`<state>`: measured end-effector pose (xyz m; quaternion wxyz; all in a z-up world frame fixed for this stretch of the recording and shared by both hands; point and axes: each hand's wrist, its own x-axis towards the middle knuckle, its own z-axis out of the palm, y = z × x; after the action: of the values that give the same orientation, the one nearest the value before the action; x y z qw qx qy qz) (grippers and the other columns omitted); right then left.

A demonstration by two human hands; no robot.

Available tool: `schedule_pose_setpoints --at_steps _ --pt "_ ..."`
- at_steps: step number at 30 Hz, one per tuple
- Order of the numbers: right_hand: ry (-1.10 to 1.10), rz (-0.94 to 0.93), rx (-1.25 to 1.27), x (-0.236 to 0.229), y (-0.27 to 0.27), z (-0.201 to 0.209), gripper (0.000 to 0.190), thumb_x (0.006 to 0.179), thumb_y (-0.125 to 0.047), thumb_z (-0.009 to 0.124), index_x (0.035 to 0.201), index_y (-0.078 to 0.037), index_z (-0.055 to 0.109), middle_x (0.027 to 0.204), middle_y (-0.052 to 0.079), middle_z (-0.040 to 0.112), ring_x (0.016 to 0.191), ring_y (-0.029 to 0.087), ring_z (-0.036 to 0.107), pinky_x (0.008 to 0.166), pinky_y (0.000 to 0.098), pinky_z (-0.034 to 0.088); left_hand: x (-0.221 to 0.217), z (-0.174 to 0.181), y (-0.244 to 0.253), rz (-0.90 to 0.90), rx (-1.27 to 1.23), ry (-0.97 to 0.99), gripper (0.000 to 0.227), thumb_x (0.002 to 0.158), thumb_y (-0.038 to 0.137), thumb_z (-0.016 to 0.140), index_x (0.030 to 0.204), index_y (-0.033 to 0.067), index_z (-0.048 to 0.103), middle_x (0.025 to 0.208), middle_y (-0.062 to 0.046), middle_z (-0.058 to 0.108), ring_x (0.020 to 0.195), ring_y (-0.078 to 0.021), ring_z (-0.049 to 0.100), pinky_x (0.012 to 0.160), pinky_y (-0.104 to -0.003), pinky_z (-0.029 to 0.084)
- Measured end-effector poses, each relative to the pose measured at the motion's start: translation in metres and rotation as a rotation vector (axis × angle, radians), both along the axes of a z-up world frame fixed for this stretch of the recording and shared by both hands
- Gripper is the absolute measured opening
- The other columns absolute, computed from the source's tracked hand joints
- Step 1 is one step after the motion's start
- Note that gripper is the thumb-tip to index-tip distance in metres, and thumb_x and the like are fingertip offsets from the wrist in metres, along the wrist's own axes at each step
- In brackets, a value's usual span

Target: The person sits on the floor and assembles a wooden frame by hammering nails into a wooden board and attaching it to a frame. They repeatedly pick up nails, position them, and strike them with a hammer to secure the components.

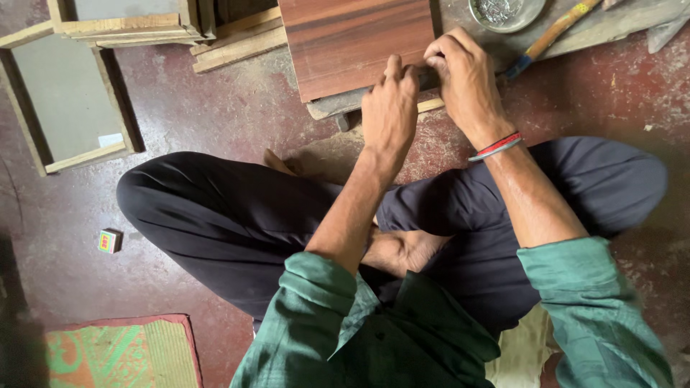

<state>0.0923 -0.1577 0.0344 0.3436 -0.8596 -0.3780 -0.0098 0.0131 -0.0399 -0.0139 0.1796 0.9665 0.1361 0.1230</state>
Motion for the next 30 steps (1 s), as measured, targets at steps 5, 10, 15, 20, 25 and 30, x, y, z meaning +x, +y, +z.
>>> schedule_pose_setpoints --at_steps 5,10,15,20,25,30 --pt "-0.052 0.019 0.019 -0.002 -0.001 0.0 0.022 0.091 0.02 0.063 0.106 0.004 0.065 0.107 0.015 0.064 0.097 0.032 0.069 0.082 0.0391 0.058 0.013 0.007 0.001 0.032 -0.122 -0.18 0.019 0.083 0.0 0.072 0.101 0.0055 0.078 0.1 -0.01 0.072 0.09 -0.0252 0.069 0.075 -0.036 0.062" --pt "-0.05 0.013 -0.023 -0.001 -0.005 -0.012 0.032 0.085 0.026 0.059 0.109 0.006 0.066 0.112 0.015 0.064 0.101 0.03 0.07 0.09 0.037 0.061 0.017 0.009 0.003 0.071 -0.296 -0.21 0.02 0.092 -0.003 0.069 0.105 0.0074 0.08 0.098 -0.011 0.076 0.086 -0.0208 0.069 0.07 -0.034 0.062" --pt "-0.02 -0.045 -0.071 0.007 -0.004 -0.017 0.027 0.085 0.021 0.067 0.104 0.004 0.071 0.114 0.014 0.066 0.101 0.027 0.07 0.091 0.0343 0.062 0.018 0.015 0.006 0.078 -0.327 -0.207 0.013 0.09 0.004 0.073 0.099 0.0077 0.081 0.094 -0.01 0.077 0.084 -0.0204 0.068 0.068 -0.034 0.062" --pt "0.093 -0.094 -0.048 0.014 -0.005 -0.02 0.015 0.09 0.013 0.077 0.1 0.002 0.076 0.111 0.014 0.068 0.096 0.025 0.072 0.088 0.0333 0.061 0.018 0.018 0.005 0.088 -0.345 -0.199 0.011 0.088 0.008 0.074 0.097 0.0078 0.081 0.093 -0.008 0.077 0.083 -0.02 0.067 0.066 -0.034 0.06" --pt "0.217 -0.067 0.087 0.017 -0.008 -0.025 0.015 0.091 0.012 0.076 0.102 0.003 0.075 0.114 0.015 0.066 0.098 0.022 0.074 0.087 0.0303 0.061 0.018 0.015 0.005 0.081 -0.346 -0.204 0.01 0.088 0.008 0.075 0.097 0.007 0.081 0.09 -0.006 0.076 0.081 -0.0184 0.064 0.066 -0.033 0.057" --pt "0.364 -0.121 0.09 0.025 -0.013 -0.032 0.013 0.093 0.006 0.078 0.104 -0.001 0.08 0.114 0.012 0.068 0.095 0.02 0.074 0.084 0.0301 0.062 0.019 0.013 0.004 0.096 -0.344 -0.201 0.01 0.088 0.01 0.074 0.094 0.0063 0.08 0.091 -0.006 0.075 0.082 -0.0171 0.063 0.066 -0.03 0.056"
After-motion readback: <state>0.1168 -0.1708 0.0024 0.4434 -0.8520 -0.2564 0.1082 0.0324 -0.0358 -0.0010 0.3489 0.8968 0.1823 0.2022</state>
